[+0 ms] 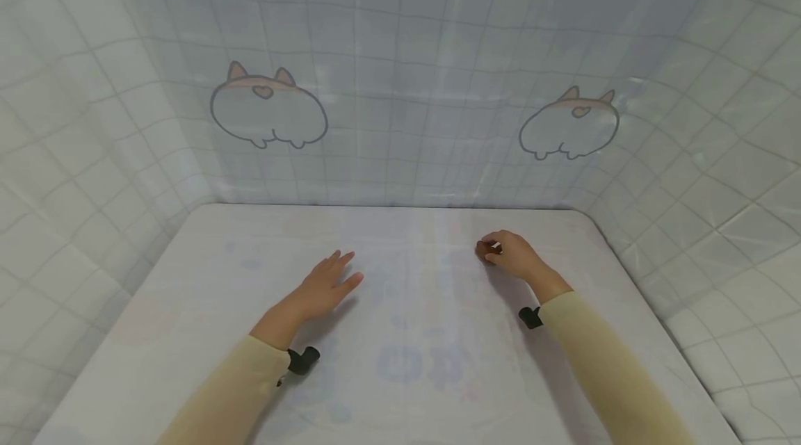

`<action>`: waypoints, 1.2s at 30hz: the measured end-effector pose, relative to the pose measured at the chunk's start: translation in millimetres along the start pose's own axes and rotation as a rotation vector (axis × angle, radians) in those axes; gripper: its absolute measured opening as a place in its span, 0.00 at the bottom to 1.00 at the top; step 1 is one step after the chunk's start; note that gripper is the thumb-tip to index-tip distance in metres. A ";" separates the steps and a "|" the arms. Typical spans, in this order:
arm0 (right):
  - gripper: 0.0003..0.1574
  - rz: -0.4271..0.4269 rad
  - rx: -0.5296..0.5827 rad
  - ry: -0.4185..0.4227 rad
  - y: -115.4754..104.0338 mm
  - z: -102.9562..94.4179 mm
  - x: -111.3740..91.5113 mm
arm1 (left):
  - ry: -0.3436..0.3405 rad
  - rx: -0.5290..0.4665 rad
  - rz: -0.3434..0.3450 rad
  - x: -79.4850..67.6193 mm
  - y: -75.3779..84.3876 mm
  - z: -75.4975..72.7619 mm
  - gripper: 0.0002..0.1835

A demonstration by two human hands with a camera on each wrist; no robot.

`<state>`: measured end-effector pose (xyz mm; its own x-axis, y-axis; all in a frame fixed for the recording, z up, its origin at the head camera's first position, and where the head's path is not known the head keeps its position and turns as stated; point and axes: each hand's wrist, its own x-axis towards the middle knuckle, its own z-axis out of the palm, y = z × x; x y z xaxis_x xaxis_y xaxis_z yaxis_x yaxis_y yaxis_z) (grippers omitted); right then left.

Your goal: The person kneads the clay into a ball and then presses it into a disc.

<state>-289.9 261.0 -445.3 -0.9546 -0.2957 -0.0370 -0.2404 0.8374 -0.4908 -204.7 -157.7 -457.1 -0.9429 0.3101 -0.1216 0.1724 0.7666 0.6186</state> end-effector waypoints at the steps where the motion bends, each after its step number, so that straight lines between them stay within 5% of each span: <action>1: 0.22 -0.001 0.002 0.001 -0.4 0.1 -0.2 | -0.003 -0.016 -0.002 0.6 1.4 1.2 0.43; 17: 0.23 -0.057 0.123 0.001 -41.8 -3.9 -20.0 | 0.009 -0.181 0.028 5.1 22.5 13.8 0.39; 36: 0.24 -0.194 0.339 0.112 -92.6 3.0 -31.9 | 0.173 -0.368 0.096 16.5 57.2 27.5 0.34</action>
<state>-236.7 191.5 -401.3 -0.9150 -0.3655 0.1708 -0.3643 0.5666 -0.7391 -202.6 -93.2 -445.2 -0.9668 0.2474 0.0633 0.1783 0.4767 0.8608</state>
